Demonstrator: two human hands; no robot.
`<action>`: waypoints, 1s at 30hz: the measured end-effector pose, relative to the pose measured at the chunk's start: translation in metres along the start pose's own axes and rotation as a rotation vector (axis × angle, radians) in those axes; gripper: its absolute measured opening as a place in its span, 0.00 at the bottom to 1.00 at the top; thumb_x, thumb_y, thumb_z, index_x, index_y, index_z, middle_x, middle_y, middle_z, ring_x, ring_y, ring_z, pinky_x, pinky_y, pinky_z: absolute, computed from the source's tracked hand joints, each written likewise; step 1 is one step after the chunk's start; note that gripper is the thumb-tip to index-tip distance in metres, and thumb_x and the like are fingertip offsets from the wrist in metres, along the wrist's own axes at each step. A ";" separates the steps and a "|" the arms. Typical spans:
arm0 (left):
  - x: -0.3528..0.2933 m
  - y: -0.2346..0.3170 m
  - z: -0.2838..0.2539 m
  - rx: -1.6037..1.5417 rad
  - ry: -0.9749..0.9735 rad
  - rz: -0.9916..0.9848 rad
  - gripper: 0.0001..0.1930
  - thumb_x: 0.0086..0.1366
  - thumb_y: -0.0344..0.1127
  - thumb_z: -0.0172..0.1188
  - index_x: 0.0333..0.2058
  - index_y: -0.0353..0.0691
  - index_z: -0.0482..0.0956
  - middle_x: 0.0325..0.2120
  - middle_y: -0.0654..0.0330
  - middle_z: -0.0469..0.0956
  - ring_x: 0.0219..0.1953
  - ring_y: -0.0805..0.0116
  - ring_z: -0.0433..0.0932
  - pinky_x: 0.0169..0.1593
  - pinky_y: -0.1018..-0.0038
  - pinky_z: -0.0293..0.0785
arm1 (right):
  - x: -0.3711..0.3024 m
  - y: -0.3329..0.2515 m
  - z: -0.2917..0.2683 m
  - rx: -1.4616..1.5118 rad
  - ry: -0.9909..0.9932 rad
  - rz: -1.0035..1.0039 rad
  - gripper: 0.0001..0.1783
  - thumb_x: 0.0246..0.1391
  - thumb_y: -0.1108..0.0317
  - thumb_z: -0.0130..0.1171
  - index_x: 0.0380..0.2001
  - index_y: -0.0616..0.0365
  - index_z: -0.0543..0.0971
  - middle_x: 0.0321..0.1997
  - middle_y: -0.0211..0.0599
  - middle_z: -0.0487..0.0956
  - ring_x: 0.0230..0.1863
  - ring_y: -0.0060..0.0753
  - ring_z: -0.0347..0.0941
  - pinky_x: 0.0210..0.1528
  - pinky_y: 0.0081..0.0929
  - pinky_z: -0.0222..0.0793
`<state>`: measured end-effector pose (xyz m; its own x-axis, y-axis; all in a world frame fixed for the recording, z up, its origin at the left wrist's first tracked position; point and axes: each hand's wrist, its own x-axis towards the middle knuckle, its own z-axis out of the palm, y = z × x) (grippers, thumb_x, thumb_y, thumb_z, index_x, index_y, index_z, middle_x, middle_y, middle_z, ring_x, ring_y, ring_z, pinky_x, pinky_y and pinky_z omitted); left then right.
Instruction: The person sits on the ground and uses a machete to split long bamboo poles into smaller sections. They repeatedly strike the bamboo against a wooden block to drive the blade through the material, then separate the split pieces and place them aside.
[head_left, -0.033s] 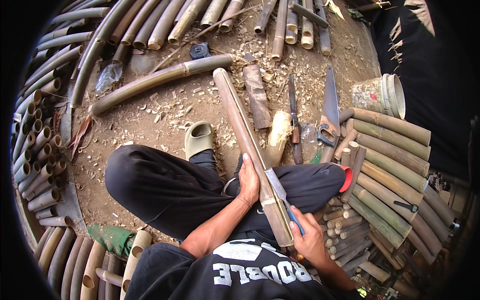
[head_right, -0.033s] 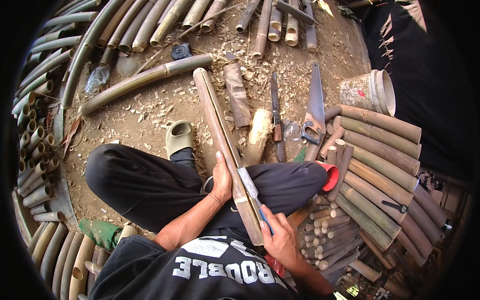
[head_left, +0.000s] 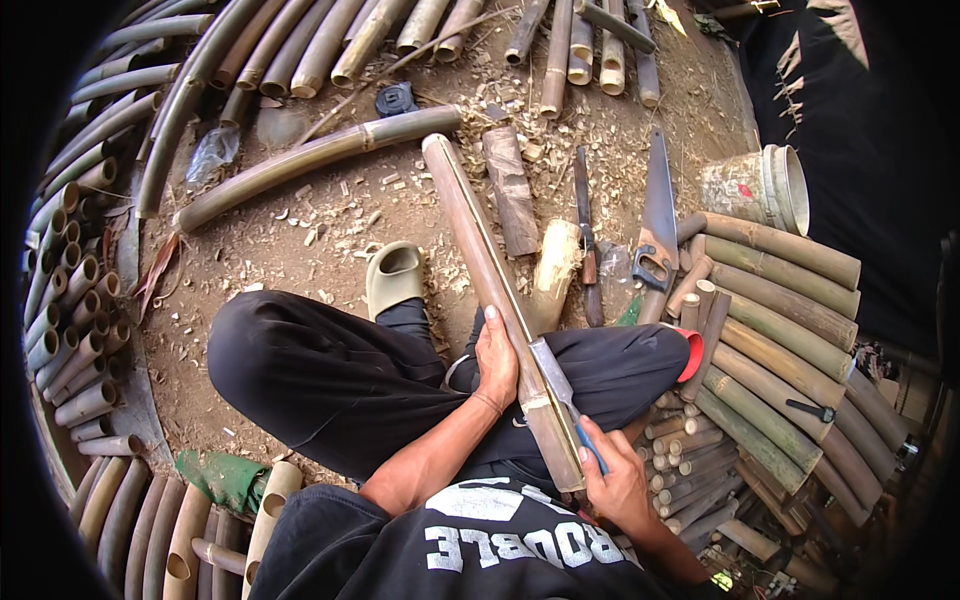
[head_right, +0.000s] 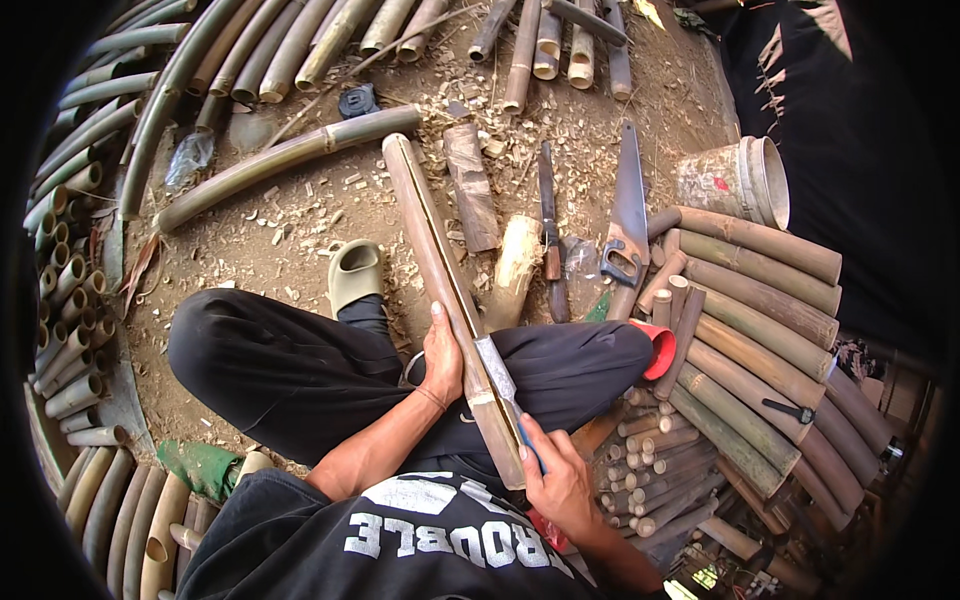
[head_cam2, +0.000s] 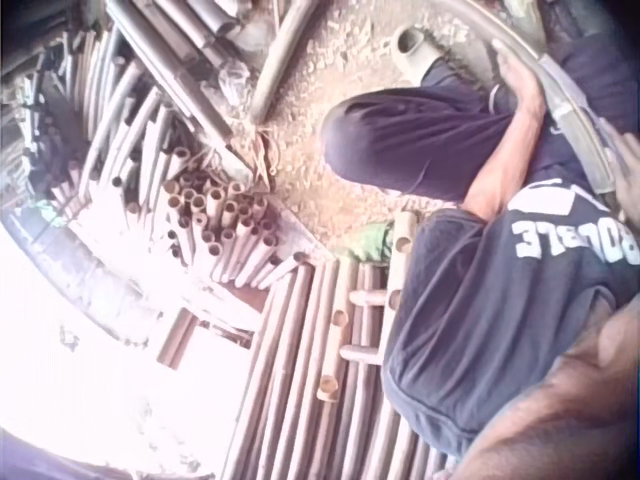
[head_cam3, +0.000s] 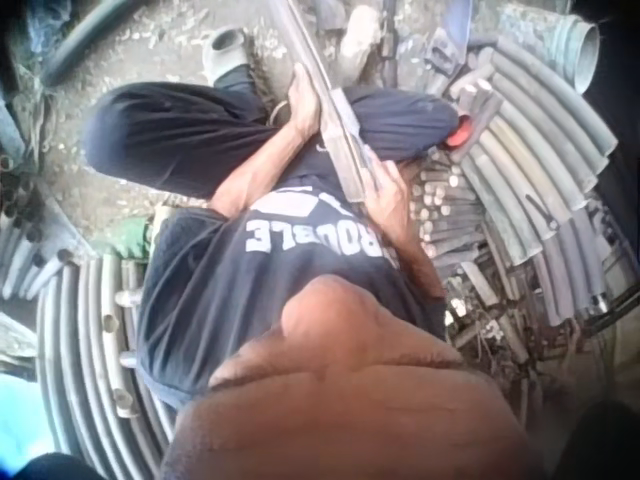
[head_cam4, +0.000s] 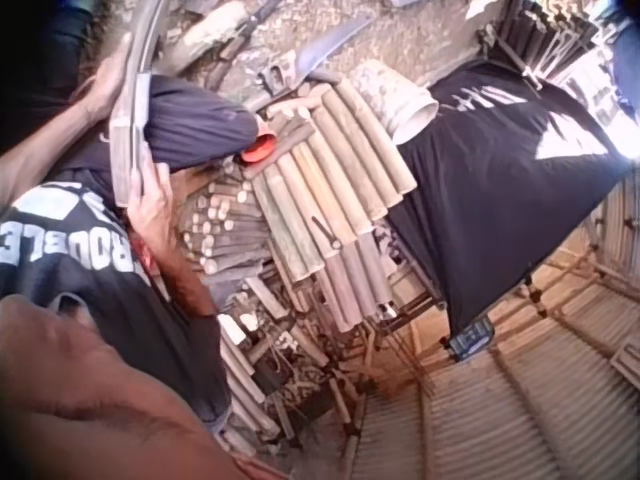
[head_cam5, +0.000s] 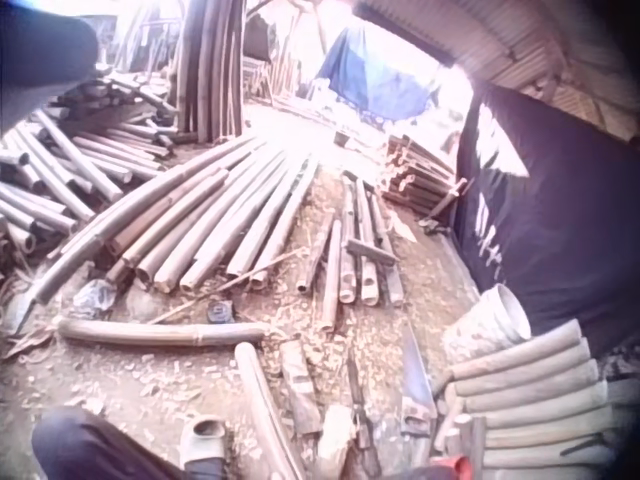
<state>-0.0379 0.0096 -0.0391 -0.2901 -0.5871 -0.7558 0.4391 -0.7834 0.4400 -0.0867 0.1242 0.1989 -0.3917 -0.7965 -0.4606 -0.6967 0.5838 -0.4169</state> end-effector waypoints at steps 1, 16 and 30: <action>0.001 -0.004 -0.001 0.055 0.011 0.016 0.33 0.71 0.64 0.43 0.45 0.33 0.74 0.34 0.61 0.76 0.35 0.72 0.74 0.43 0.72 0.73 | -0.006 -0.001 0.000 0.005 -0.009 0.021 0.22 0.59 0.69 0.56 0.57 0.60 0.75 0.37 0.51 0.76 0.37 0.51 0.75 0.41 0.38 0.70; 0.012 -0.010 -0.003 0.344 0.088 0.182 0.33 0.73 0.62 0.40 0.39 0.30 0.74 0.28 0.56 0.77 0.32 0.68 0.73 0.39 0.69 0.71 | 0.007 0.041 0.032 -0.037 0.108 -0.039 0.23 0.55 0.72 0.61 0.56 0.52 0.78 0.31 0.38 0.75 0.26 0.42 0.75 0.29 0.36 0.70; 0.012 -0.001 0.002 0.379 0.093 0.179 0.32 0.74 0.59 0.40 0.40 0.29 0.74 0.30 0.56 0.77 0.33 0.68 0.72 0.41 0.68 0.70 | 0.094 0.037 0.043 0.040 0.126 -0.096 0.22 0.56 0.71 0.59 0.56 0.52 0.77 0.31 0.43 0.76 0.29 0.49 0.76 0.33 0.38 0.72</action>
<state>-0.0435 0.0027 -0.0477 -0.1522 -0.7133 -0.6841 0.1269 -0.7005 0.7022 -0.1238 0.0776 0.1066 -0.3984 -0.8609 -0.3163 -0.7112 0.5077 -0.4862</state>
